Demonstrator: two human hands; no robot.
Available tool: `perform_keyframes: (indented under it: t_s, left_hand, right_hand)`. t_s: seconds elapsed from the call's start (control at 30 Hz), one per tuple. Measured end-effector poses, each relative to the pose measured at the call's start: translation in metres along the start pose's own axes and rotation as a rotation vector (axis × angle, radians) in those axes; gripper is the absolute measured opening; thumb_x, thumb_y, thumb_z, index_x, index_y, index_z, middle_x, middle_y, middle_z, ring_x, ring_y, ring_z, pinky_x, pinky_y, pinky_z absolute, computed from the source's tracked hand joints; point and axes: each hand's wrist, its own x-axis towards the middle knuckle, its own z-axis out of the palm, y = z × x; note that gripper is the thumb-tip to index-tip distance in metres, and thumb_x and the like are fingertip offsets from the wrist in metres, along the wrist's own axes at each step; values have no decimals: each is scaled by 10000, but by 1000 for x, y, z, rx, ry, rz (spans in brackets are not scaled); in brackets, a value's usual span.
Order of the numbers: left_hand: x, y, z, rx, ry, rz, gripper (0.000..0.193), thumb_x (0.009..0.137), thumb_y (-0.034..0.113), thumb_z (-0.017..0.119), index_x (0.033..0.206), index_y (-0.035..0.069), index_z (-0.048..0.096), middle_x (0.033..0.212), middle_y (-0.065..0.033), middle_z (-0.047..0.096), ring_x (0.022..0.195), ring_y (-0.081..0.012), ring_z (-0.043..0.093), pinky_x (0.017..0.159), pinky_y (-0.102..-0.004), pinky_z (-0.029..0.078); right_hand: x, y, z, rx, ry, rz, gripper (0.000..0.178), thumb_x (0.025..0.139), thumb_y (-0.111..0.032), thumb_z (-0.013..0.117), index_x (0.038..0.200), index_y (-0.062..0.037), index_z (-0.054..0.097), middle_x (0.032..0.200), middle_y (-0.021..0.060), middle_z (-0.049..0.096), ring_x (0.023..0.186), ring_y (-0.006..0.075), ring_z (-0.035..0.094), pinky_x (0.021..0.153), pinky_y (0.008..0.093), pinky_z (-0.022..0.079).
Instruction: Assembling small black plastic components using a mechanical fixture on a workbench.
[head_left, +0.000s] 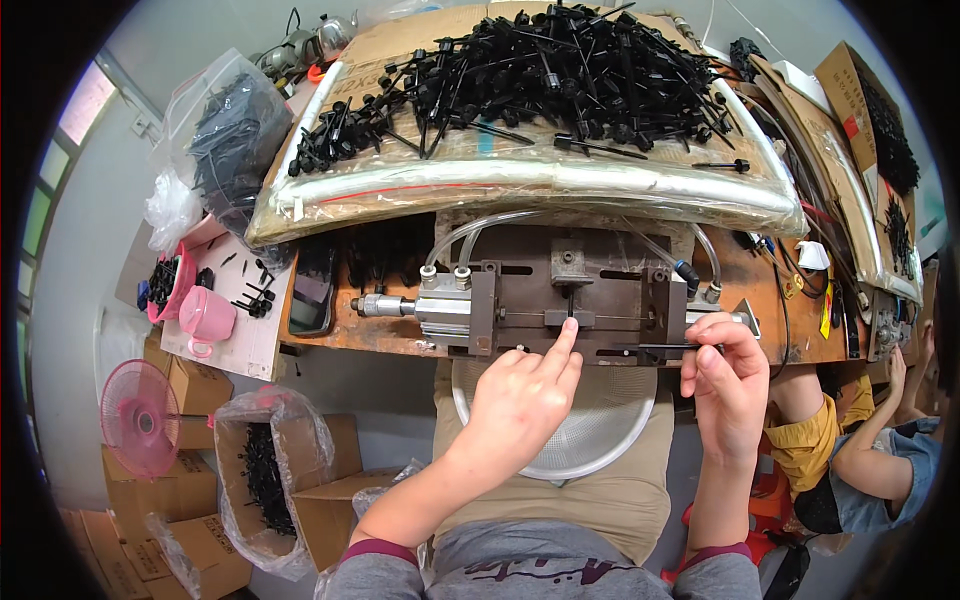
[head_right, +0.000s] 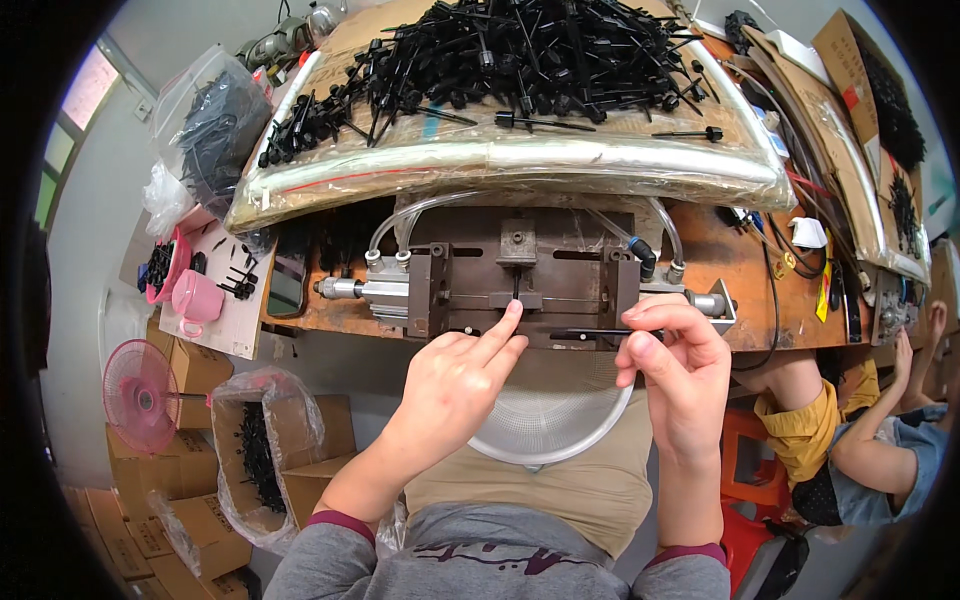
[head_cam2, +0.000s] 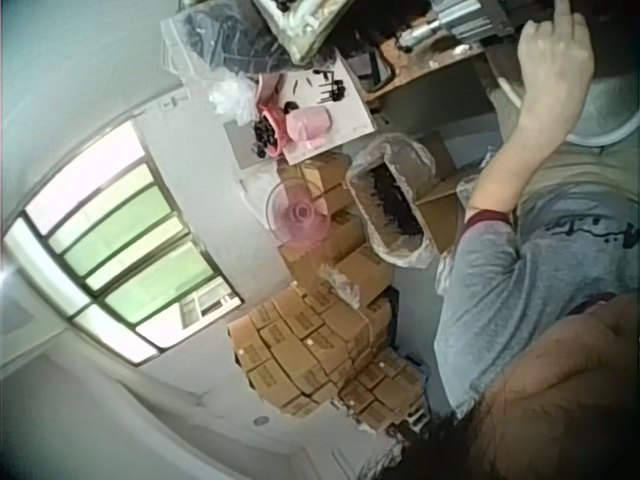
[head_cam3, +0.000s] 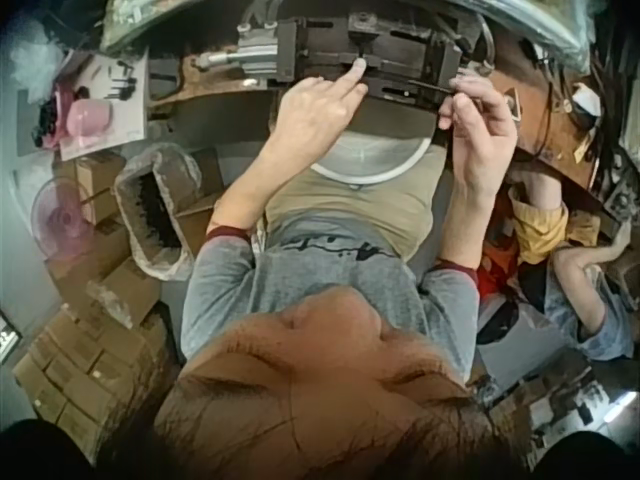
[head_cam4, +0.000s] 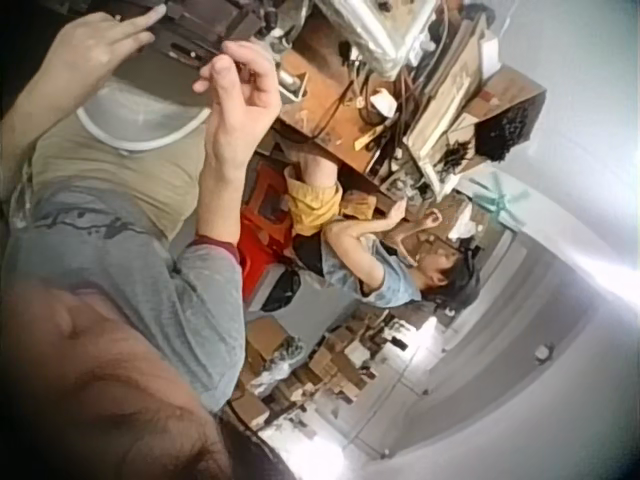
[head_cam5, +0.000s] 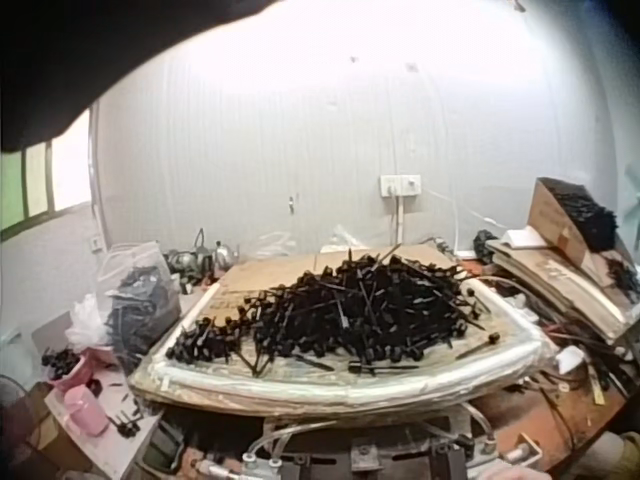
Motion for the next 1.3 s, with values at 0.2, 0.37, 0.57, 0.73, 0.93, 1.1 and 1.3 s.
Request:
perform_keyframes:
  t_s: [0.2, 0.37, 0.57, 0.73, 0.93, 1.1, 1.3]
  left_hand:
    - [3, -1, -1, -13, -47, -21, 290, 657, 5, 645, 941, -2, 701, 1203, -202, 646, 595, -206, 627, 598, -292, 516]
    - [3, 1, -1, -25, -48, -38, 287, 652, -3, 641, 933, -3, 702, 1194, -203, 649, 516, -216, 600, 538, -293, 509]
    - [6, 2, -3, -13, -88, -49, 304, 647, 3, 645, 947, 4, 702, 1194, -198, 650, 499, -220, 594, 535, -297, 509]
    - [5, 1, -5, -28, -111, -64, 274, 698, 39, 678, 971, 25, 700, 1170, -176, 664, 551, -232, 624, 554, -313, 522]
    - [29, -15, -45, -305, -24, -104, 231, 799, 157, 744, 1005, 61, 705, 925, -103, 713, 723, -249, 693, 636, -334, 553]
    - [92, -59, -52, -261, 335, -132, 200, 822, 144, 723, 995, 44, 708, 963, -100, 717, 847, -219, 690, 729, -309, 535]
    - [146, -92, -23, -215, 388, -198, 306, 813, 157, 719, 1106, 79, 684, 1026, -131, 714, 919, -252, 689, 817, -346, 528]
  right_hand:
    - [-6, -8, 2, -52, 12, -34, 241, 911, -67, 599, 1107, 70, 633, 1117, 161, 563, 844, 181, 594, 623, 259, 513]
    - [-14, -13, 4, -222, -7, -97, 274, 918, -84, 591, 1127, 90, 626, 1146, 176, 556, 906, 200, 605, 641, 261, 527]
    - [-14, -15, 11, -229, -19, -112, 293, 783, 92, 681, 1074, 91, 644, 1163, 191, 565, 923, 227, 652, 739, 295, 606]
    - [-13, -5, 18, -516, -104, -141, 321, 689, 99, 762, 996, 55, 680, 1239, 199, 559, 916, 210, 674, 704, 269, 607]
    - [-9, 16, 24, -1019, -204, -526, 282, 697, 40, 779, 962, -1, 693, 1214, 172, 595, 897, 221, 674, 710, 307, 580]
    - [-11, 39, 31, -1164, -288, -537, 249, 702, -5, 744, 936, 6, 659, 1222, 182, 617, 859, 249, 669, 729, 322, 549]
    - [-10, 67, 40, -1358, -345, -657, 236, 697, -59, 649, 925, 4, 662, 1241, 194, 622, 659, 170, 638, 608, 271, 488]
